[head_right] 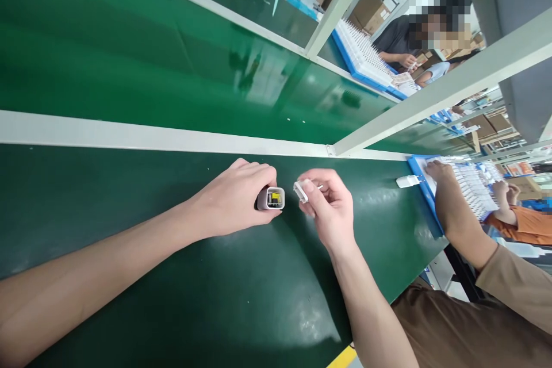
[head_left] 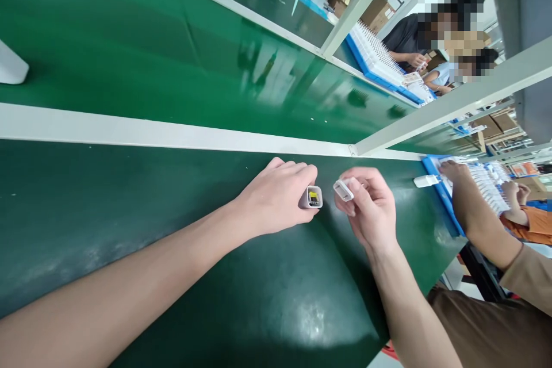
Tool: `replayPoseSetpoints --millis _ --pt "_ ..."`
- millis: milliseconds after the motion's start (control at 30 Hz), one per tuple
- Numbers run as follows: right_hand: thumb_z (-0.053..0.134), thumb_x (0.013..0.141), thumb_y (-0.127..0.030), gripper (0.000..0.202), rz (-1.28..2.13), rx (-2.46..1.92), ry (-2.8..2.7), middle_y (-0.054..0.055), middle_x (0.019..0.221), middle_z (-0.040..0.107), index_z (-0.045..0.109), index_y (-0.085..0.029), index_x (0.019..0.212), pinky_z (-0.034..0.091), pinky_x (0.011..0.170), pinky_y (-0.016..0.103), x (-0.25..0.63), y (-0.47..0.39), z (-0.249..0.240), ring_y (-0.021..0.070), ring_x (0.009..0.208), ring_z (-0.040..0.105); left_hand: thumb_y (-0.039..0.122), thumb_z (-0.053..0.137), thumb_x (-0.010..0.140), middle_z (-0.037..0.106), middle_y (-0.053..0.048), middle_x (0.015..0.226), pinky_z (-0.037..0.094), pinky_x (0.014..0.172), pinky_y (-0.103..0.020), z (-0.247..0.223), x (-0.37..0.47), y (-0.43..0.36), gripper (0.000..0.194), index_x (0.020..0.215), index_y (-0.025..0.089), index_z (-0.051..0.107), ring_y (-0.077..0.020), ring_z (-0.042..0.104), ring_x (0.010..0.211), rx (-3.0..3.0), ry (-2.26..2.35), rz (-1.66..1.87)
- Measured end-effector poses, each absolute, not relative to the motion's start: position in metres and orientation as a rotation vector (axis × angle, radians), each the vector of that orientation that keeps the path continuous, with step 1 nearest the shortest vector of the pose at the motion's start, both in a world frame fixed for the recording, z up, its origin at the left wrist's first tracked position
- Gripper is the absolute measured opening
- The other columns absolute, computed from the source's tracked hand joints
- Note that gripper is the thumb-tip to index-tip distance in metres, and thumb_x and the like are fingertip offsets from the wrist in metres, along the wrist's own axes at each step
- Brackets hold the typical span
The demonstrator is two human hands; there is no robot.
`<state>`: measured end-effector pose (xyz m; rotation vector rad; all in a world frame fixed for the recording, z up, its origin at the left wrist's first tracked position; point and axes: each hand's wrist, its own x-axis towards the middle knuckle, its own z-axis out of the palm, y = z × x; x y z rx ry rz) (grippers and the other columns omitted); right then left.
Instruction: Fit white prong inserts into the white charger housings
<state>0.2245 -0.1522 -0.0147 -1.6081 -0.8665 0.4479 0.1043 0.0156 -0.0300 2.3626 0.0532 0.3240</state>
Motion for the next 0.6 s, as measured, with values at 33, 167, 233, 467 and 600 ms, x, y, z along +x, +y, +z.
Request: replayPoseSetpoints --millis 33,167,233,467,600 --pt "0.067 0.093 -0.046 0.026 0.516 -1.582 -0.879 -0.004 0.068 0.054 0.060 -0.024 0.105 0.039 0.044 0.023 0.226 -0.154 -0.013 0.0092 0.048 0.043 0.030 0.062 0.083 0.059 0.004 0.081 0.033 0.080 -0.033 -0.030 0.104 0.016 0.022 0.079 0.019 0.044 -0.0150 0.054 0.076 2.363 0.059 0.325" --pt "0.074 0.088 -0.044 0.031 0.563 -1.655 -0.959 0.000 0.075 0.066 0.065 -0.024 0.109 0.050 0.050 0.028 0.225 -0.158 -0.005 0.0150 0.057 0.059 0.032 0.066 0.080 0.058 0.003 0.079 0.032 0.076 -0.032 -0.030 0.104 0.016 0.025 0.078 0.019 0.045 -0.0167 0.052 0.079 2.339 0.091 0.326" --pt "0.077 0.087 -0.040 0.021 0.338 -1.801 -1.090 0.000 0.076 0.066 0.069 -0.024 0.098 0.051 0.054 0.029 0.222 -0.157 -0.003 0.0148 0.059 0.058 0.033 0.066 0.080 0.059 0.003 0.080 0.031 0.075 -0.032 -0.030 0.104 0.016 0.024 0.078 0.019 0.047 -0.0177 0.052 0.082 2.332 0.092 0.322" --pt "0.065 0.096 -0.031 0.009 0.155 -1.946 -1.481 0.003 0.091 0.064 0.066 -0.023 0.101 0.051 0.064 0.029 0.216 -0.147 -0.007 0.0152 0.073 0.057 0.032 0.066 0.079 0.059 0.001 0.083 0.035 0.079 -0.034 -0.029 0.105 0.016 0.020 0.081 0.019 0.050 -0.0197 0.052 0.083 2.319 0.133 0.307" --pt "0.061 0.098 -0.025 0.005 0.088 -1.941 -1.568 0.005 0.094 0.062 0.065 -0.023 0.102 0.050 0.066 0.030 0.212 -0.148 -0.001 0.0168 0.077 0.058 0.032 0.066 0.078 0.059 0.000 0.083 0.036 0.079 -0.034 -0.029 0.104 0.016 0.021 0.080 0.020 0.049 -0.0206 0.052 0.083 2.330 0.126 0.298"
